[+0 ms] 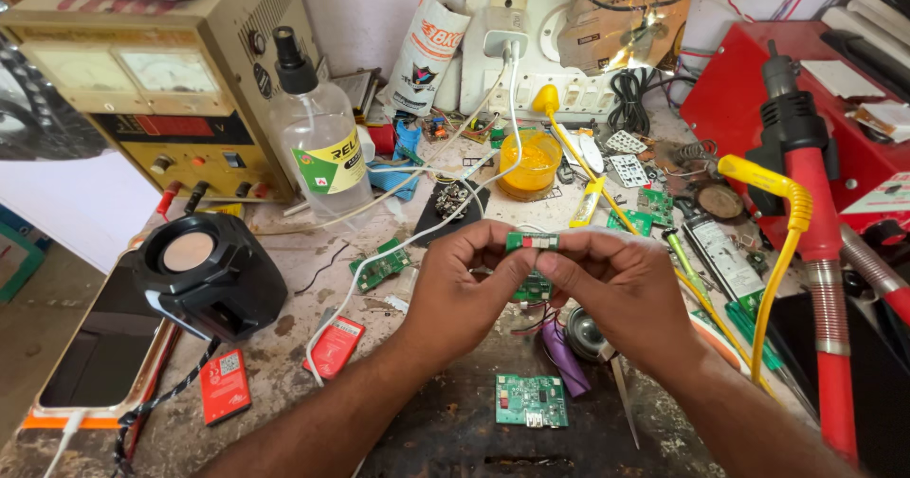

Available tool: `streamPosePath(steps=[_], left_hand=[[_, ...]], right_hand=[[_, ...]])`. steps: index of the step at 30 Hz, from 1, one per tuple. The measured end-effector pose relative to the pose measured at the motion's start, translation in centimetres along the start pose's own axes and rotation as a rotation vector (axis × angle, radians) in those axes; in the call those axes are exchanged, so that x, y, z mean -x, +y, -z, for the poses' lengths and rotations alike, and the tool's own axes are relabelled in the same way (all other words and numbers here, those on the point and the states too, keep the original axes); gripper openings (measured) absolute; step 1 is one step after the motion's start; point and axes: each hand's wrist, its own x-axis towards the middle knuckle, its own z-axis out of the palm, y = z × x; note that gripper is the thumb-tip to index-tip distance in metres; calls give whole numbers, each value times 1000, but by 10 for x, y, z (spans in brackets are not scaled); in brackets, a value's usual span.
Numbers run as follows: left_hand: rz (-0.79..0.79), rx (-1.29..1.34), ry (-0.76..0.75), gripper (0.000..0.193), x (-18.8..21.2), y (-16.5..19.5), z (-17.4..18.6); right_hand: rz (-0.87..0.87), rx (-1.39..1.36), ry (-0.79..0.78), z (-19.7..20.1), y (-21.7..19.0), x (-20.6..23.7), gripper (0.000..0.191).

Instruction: The person tests a small green circuit board by connecting it to a purple battery and a white USB cable, observing the LED lights. They then use a yellow multimeter probe to check points on the board while the LEDs remain lit.

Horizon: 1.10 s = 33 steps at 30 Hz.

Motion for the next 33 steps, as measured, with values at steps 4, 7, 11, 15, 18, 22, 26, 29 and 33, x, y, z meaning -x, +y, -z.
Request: streamPosePath(steps=[4, 7, 11, 15, 18, 22, 26, 29, 33], left_hand=[[-111, -125, -3, 15, 6, 9, -1], [27, 99, -53, 22, 8, 18, -4], [46, 54, -74, 35, 7, 26, -6], [77, 27, -105, 42, 9, 26, -5], [122, 121, -122, 46, 6, 25, -1], [76, 69, -177, 45, 8, 23, 0], [97, -15, -120, 56, 13, 23, -3], [59, 91, -136, 45, 13, 24, -5], [-8, 70, -157, 43, 7, 28, 7]], right_hand=[[-20, -134, 20, 3, 0, -1, 22], [-69, -206, -17, 2, -5, 1, 26], [-33, 47, 48, -2, -11, 7, 33], [89, 88, 122, -6, -14, 9, 29], [91, 38, 117, -5, -20, 8, 26], [289, 362, 110, -7, -27, 11, 26], [394, 508, 204, -12, -29, 14, 17], [363, 451, 218, -10, -28, 16, 17], [44, -10, 55, -5, -23, 5, 22]])
